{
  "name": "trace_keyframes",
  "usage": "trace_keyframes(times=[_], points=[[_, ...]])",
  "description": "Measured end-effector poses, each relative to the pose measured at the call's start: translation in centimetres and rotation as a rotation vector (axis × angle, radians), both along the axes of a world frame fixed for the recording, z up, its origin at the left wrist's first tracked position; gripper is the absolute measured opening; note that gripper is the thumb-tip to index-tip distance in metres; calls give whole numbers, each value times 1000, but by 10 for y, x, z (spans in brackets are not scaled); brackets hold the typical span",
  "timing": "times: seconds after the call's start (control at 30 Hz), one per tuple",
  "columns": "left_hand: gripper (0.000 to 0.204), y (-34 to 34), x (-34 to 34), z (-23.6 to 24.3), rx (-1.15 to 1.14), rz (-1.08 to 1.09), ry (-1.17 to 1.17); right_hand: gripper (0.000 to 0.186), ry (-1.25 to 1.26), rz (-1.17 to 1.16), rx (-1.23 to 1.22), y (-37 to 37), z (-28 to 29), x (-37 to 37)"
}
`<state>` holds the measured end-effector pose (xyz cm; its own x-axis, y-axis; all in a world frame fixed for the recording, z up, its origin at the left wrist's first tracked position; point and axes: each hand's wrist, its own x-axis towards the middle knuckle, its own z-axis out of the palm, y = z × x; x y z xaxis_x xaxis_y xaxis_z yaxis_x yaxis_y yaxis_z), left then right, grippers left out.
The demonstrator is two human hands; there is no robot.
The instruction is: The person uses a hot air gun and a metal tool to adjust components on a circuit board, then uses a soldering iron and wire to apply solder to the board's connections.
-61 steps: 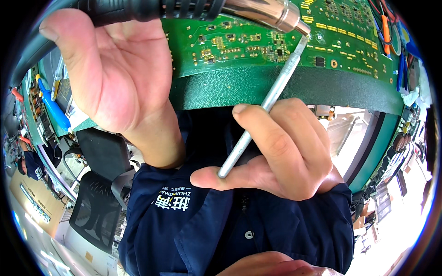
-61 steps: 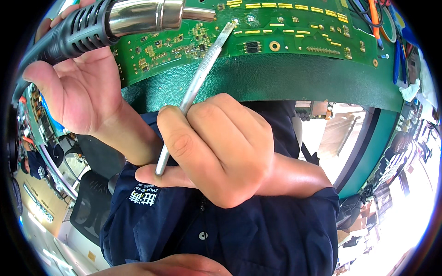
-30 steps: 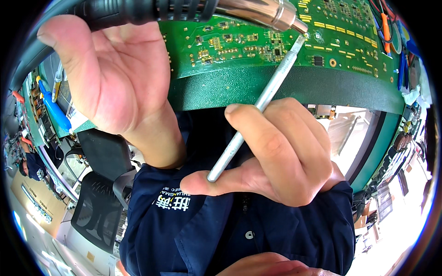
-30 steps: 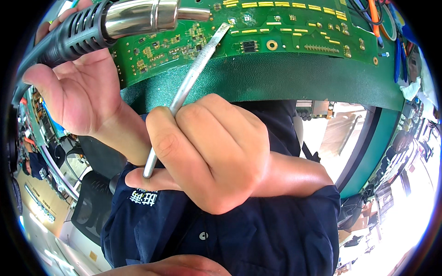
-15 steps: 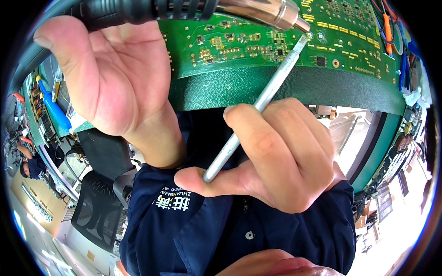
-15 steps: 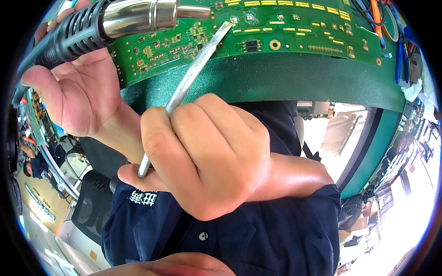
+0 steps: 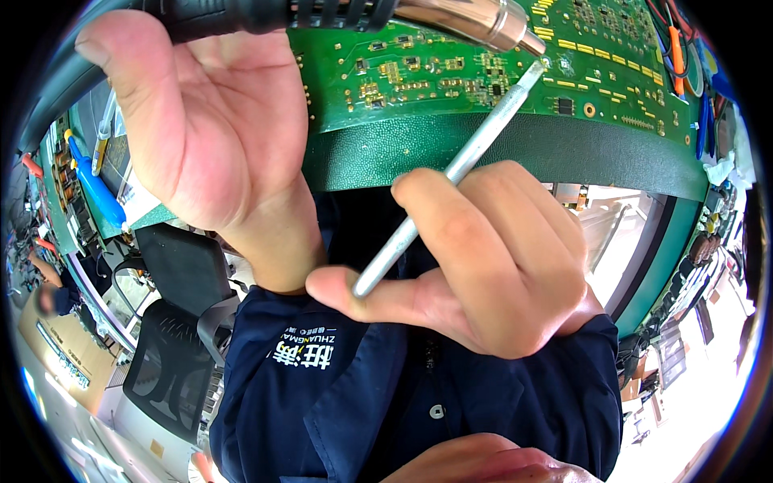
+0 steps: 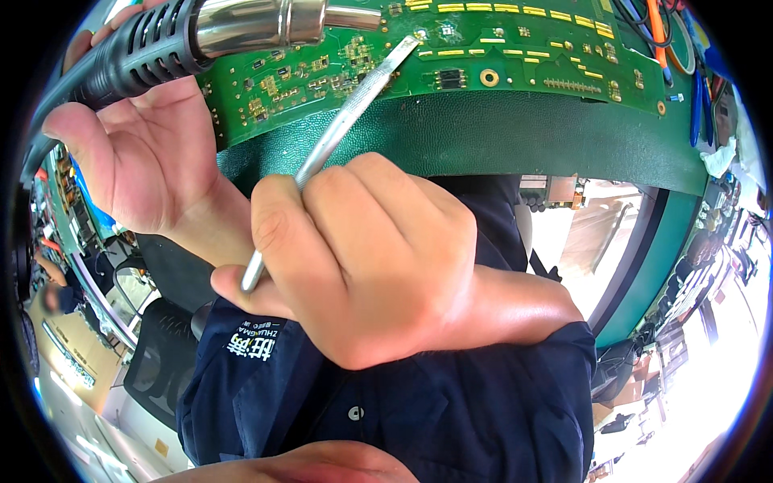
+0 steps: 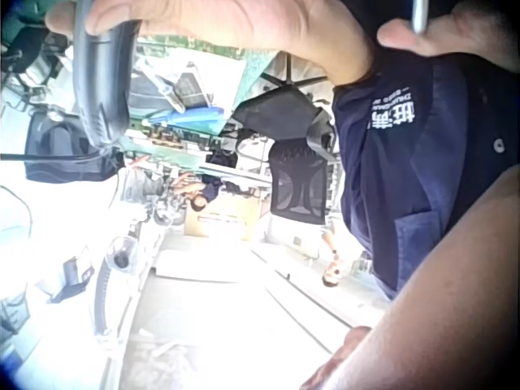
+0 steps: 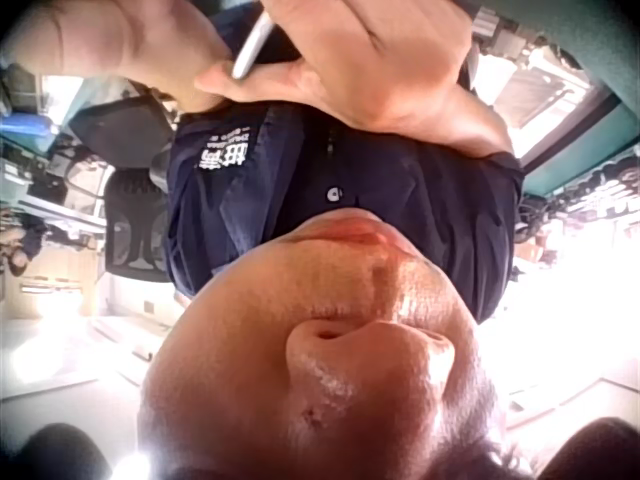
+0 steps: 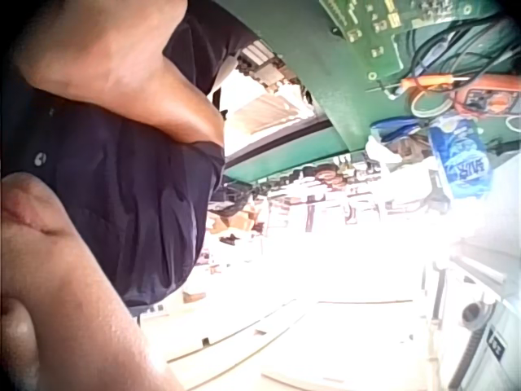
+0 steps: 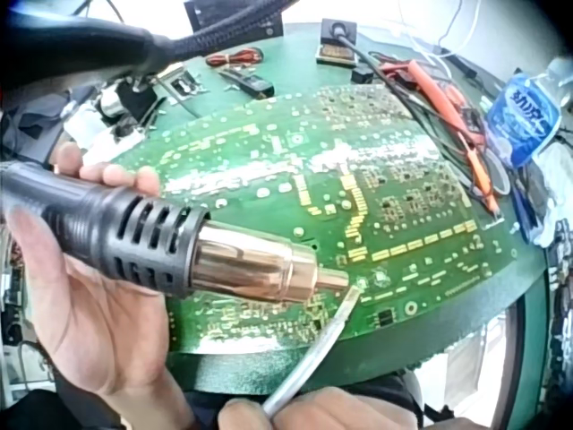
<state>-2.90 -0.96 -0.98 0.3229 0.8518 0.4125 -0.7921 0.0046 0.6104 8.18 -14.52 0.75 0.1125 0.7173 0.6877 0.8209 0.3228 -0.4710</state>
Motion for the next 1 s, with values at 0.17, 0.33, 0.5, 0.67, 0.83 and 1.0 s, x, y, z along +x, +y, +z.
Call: trace_keyframes(times=[0.17,0.33,0.5,0.67,0.83,1.0], points=[[53,-2,1,0,-5,-2,-1,57,27,67,-63,-4,0,4],[54,5,2,0,-6,-12,-15,62,37,28,24,-12,-5,3],[54,5,-1,5,-3,9,-7,66,-4,60,33,-14,-6,15],[54,-7,-1,11,0,20,-12,101,115,193,27,-33,-8,36],[54,-3,1,10,-11,15,-25,48,20,57,-10,-49,4,46],[54,-7,1,10,-18,-4,-29,32,-99,46,19,-48,12,48]])
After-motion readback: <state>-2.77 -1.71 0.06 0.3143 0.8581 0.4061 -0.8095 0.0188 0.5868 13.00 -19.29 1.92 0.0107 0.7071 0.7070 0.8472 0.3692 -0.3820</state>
